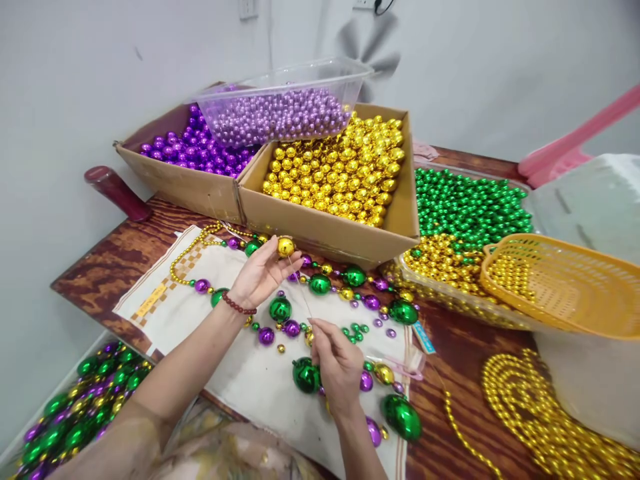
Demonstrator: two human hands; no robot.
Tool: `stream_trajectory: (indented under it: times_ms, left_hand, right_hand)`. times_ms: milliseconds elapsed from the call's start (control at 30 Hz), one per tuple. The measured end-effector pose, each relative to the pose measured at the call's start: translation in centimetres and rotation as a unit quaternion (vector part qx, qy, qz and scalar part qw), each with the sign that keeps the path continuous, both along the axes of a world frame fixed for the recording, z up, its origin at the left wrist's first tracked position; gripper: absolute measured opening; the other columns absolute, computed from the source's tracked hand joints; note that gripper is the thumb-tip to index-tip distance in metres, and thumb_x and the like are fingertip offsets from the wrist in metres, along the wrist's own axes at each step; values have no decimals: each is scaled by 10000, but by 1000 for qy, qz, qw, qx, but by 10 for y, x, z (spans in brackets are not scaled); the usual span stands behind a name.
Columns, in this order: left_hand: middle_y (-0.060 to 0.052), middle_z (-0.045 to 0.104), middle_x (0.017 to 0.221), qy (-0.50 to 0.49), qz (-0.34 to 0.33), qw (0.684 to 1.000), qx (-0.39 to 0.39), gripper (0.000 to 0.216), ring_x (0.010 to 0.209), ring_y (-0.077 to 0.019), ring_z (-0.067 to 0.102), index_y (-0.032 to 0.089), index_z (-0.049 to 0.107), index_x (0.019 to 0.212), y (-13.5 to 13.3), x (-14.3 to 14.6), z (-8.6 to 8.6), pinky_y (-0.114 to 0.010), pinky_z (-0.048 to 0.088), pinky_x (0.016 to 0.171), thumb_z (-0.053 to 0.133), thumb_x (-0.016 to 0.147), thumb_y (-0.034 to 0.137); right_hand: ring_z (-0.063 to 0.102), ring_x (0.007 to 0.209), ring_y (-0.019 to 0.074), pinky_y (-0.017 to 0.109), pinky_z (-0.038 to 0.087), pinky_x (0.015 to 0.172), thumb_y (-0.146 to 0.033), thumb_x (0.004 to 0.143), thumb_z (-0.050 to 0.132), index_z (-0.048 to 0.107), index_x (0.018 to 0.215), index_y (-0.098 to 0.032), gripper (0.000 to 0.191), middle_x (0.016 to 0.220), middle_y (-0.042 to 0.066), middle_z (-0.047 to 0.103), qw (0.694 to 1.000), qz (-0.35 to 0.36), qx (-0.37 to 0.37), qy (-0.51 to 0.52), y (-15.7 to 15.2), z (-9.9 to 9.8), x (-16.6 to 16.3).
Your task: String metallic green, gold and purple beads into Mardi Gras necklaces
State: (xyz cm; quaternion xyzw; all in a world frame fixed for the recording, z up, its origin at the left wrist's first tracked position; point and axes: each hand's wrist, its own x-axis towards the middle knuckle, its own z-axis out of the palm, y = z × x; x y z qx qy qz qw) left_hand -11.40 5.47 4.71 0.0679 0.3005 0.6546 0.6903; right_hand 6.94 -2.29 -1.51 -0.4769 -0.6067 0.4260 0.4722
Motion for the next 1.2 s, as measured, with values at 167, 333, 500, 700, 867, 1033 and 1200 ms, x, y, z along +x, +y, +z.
stream_trajectory:
  times_ms: [167,333,500,700,867,1033,1200]
  left_hand:
    - [-64,717,879,40,-5,999,21,159,833,-184,731,109,658,980,-1,0,-4,-338,610,837,650,908,250]
    - [-55,705,923,72,-10,996,49,192,868,-195,725,137,654,1026,-6,4,-4,-385,586,889,690,874,249]
    - [-50,698,938,111,-30,992,58,261,898,-201,717,158,673,1068,-19,15,-6,-418,558,929,724,847,288]
    - [-103,721,1073,219,-115,967,66,324,941,-198,699,157,720,1077,-44,25,-23,-302,546,875,733,830,366]
    - [-104,746,911,314,-173,933,39,252,838,-184,701,138,753,963,-19,25,-43,-237,526,773,742,807,336]
    - [-41,692,727,460,-376,768,241,86,680,-162,636,200,717,736,26,63,-69,-220,467,668,788,689,206]
    - [-18,588,704,550,-450,623,326,207,600,-150,546,214,668,734,36,108,-89,-260,419,712,730,622,52]
  right_hand:
    - [514,425,78,170,408,418,-296,945,565,727,967,-175,204,522,-48,556,1000,2,-17,4,-1,-2,-3]
    - [512,418,80,173,417,418,-314,965,523,676,963,-166,213,527,-54,547,999,3,-37,30,-2,-14,-9]
    - [486,420,75,178,401,430,-319,978,496,644,980,-170,210,533,-66,517,998,11,-53,40,3,-18,-18]
    - [474,449,75,184,399,457,-336,984,463,596,971,-179,206,561,-67,500,993,-5,-77,86,2,-10,-26]
    - [480,456,75,190,404,458,-343,979,441,552,942,-188,194,599,-56,519,989,-20,-80,120,-11,-12,-19]
    - [485,462,82,199,401,475,-320,985,421,530,888,-199,189,580,-58,503,990,-43,-56,122,-26,-15,-11]
    - [497,457,86,207,408,487,-303,991,417,538,891,-201,187,568,-61,503,992,-56,-39,108,-30,-17,-6]
